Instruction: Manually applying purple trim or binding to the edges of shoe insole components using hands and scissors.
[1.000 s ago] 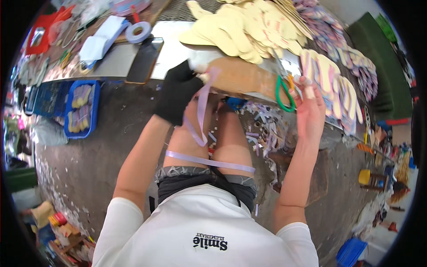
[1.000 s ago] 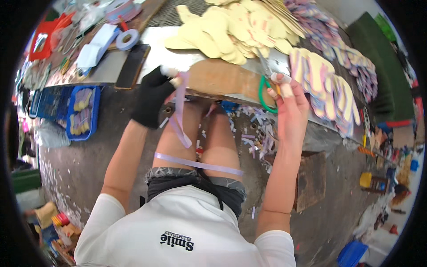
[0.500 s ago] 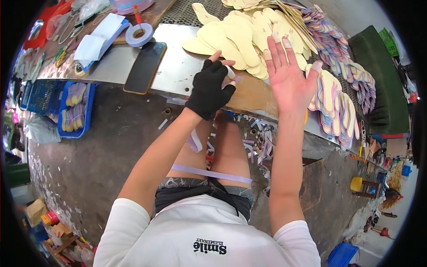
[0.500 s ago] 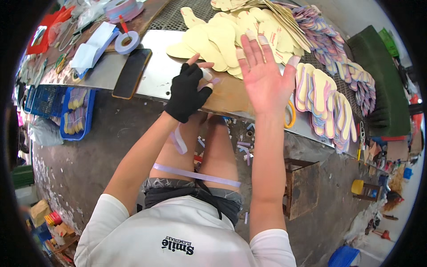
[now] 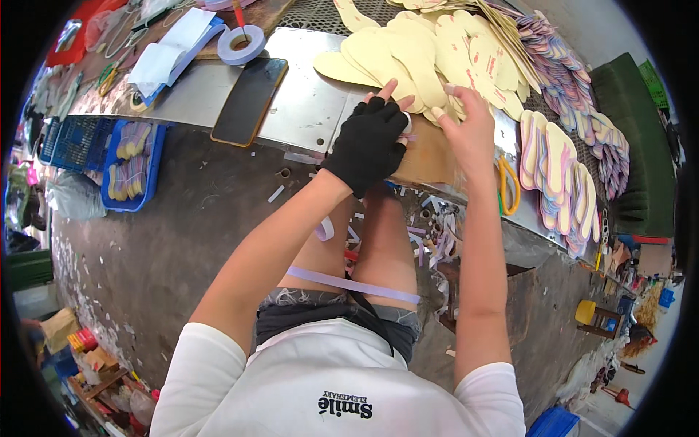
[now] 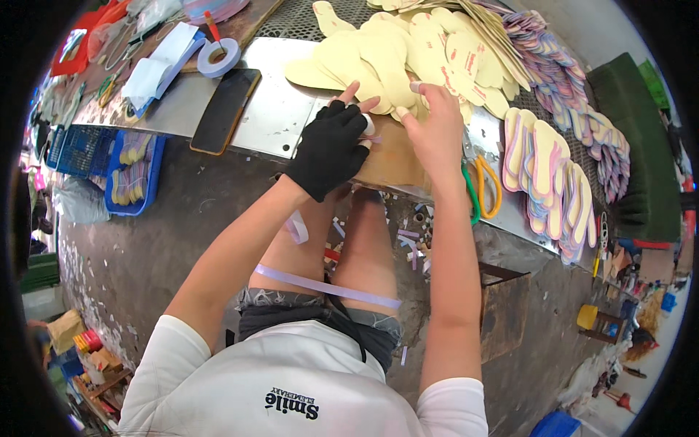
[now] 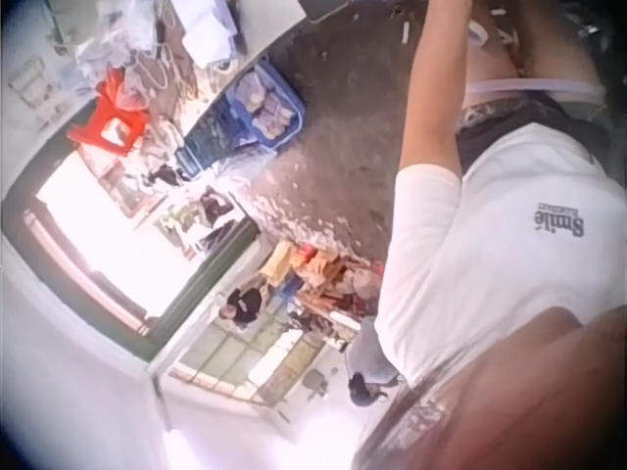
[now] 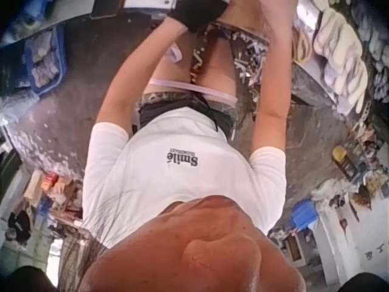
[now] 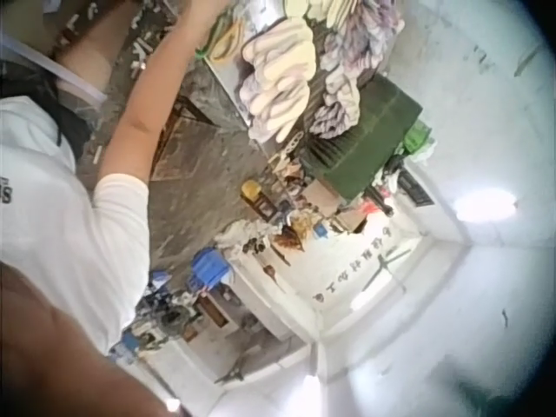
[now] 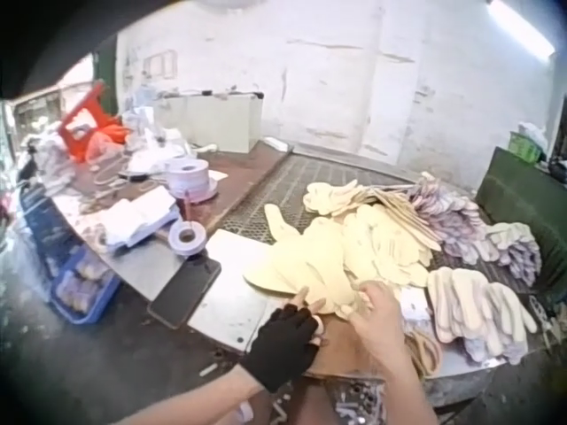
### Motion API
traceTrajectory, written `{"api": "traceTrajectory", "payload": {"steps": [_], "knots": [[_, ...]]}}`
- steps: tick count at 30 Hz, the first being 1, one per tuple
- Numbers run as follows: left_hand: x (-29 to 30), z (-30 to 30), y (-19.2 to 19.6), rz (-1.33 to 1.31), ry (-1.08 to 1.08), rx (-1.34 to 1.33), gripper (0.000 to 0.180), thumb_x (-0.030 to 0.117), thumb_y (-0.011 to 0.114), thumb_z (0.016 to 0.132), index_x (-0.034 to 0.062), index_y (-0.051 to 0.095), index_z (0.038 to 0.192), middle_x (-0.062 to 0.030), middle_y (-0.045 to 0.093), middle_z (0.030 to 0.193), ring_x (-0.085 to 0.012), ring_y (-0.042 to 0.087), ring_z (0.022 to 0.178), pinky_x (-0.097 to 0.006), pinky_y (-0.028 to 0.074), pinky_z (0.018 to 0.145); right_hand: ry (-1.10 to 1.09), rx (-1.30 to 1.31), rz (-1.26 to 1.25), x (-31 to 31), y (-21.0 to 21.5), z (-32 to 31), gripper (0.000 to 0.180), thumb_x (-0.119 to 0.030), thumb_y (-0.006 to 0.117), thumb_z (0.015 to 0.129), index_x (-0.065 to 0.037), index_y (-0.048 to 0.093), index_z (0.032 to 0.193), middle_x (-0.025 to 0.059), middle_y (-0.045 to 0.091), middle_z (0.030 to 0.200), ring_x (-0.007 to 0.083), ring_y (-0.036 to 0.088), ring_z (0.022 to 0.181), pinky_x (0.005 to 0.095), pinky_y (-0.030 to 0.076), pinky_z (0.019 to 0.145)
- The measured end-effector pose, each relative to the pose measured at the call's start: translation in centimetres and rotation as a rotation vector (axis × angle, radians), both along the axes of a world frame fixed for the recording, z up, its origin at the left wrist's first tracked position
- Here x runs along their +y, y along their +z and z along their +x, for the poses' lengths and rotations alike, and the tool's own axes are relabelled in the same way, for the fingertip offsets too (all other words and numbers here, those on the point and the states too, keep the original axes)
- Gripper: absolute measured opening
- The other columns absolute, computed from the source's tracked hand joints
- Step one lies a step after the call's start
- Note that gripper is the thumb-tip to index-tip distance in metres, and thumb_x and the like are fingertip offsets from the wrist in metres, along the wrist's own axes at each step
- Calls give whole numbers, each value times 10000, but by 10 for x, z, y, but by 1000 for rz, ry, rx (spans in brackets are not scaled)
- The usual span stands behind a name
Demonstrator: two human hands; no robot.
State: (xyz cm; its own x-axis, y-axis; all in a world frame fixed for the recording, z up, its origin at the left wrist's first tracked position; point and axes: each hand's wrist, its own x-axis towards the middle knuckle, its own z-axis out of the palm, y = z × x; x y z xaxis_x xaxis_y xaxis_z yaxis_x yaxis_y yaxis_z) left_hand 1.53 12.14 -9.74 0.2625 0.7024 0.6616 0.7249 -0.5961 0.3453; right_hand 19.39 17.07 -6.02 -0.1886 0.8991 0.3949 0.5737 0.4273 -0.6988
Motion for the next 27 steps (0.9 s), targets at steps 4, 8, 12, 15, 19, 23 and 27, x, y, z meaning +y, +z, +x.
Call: {"api": "traceTrajectory", "payload": {"steps": [4, 8, 12, 15, 19, 23, 27], "knots": [[2, 0, -6, -10, 19, -49, 154, 84, 612, 703, 66, 534, 835, -60, 590, 1165, -345, 408, 1246, -396, 474, 867, 1, -489, 373, 18, -3, -7, 360, -98, 671, 662, -28, 588, 1005, 121, 600, 935, 311, 552, 916, 390, 417, 869], [-1, 0, -7, -76, 55, -60, 162, 91, 610, 718, 67, 557, 869, -65, 607, 1132, -328, 411, 1247, -393, 489, 838, 20, -733, 267, 21, 8, -6, 348, -121, 659, 676, -36, 589, 1007, 108, 619, 918, 297, 555, 946, 374, 425, 858], [1, -1, -9, -93, 63, -1, 229, 93, 603, 721, 72, 573, 947, -62, 608, 1129, -324, 414, 1245, -389, 490, 833, 98, -621, 228, 35, 21, 10, 339, -143, 660, 681, -36, 597, 996, 124, 615, 976, 297, 594, 879, 373, 480, 767], [2, -1, -11, -89, 59, -25, 257, 89, 603, 716, 73, 569, 970, -63, 608, 1131, -321, 414, 1247, -386, 487, 836, 196, -622, 369, 33, 16, 2, 340, -141, 663, 668, -42, 599, 987, 128, 613, 967, 294, 604, 838, 384, 487, 736], [1, 1, -6, -61, 56, -30, 256, 85, 605, 710, 77, 571, 963, -62, 616, 1098, -319, 416, 1245, -388, 484, 836, 191, -795, 373, 30, 11, -2, 340, -158, 658, 671, -55, 573, 983, 122, 600, 911, 306, 604, 816, 396, 486, 676], [0, 2, -6, -99, 86, -31, 326, 89, 607, 702, 79, 566, 1026, -63, 624, 1035, -315, 431, 1224, -394, 483, 822, 180, -782, 375, 31, 12, -1, 283, -156, 645, 697, -60, 580, 955, 117, 615, 833, 303, 618, 731, 392, 492, 642], [-1, 2, -4, -121, 66, -18, 434, 103, 608, 700, 84, 544, 1129, -76, 623, 1020, -311, 442, 1207, -394, 482, 810, 96, -411, 539, 52, 39, -7, 99, -123, 592, 781, -77, 603, 867, 107, 611, 669, 295, 611, 588, 381, 485, 567]]}}
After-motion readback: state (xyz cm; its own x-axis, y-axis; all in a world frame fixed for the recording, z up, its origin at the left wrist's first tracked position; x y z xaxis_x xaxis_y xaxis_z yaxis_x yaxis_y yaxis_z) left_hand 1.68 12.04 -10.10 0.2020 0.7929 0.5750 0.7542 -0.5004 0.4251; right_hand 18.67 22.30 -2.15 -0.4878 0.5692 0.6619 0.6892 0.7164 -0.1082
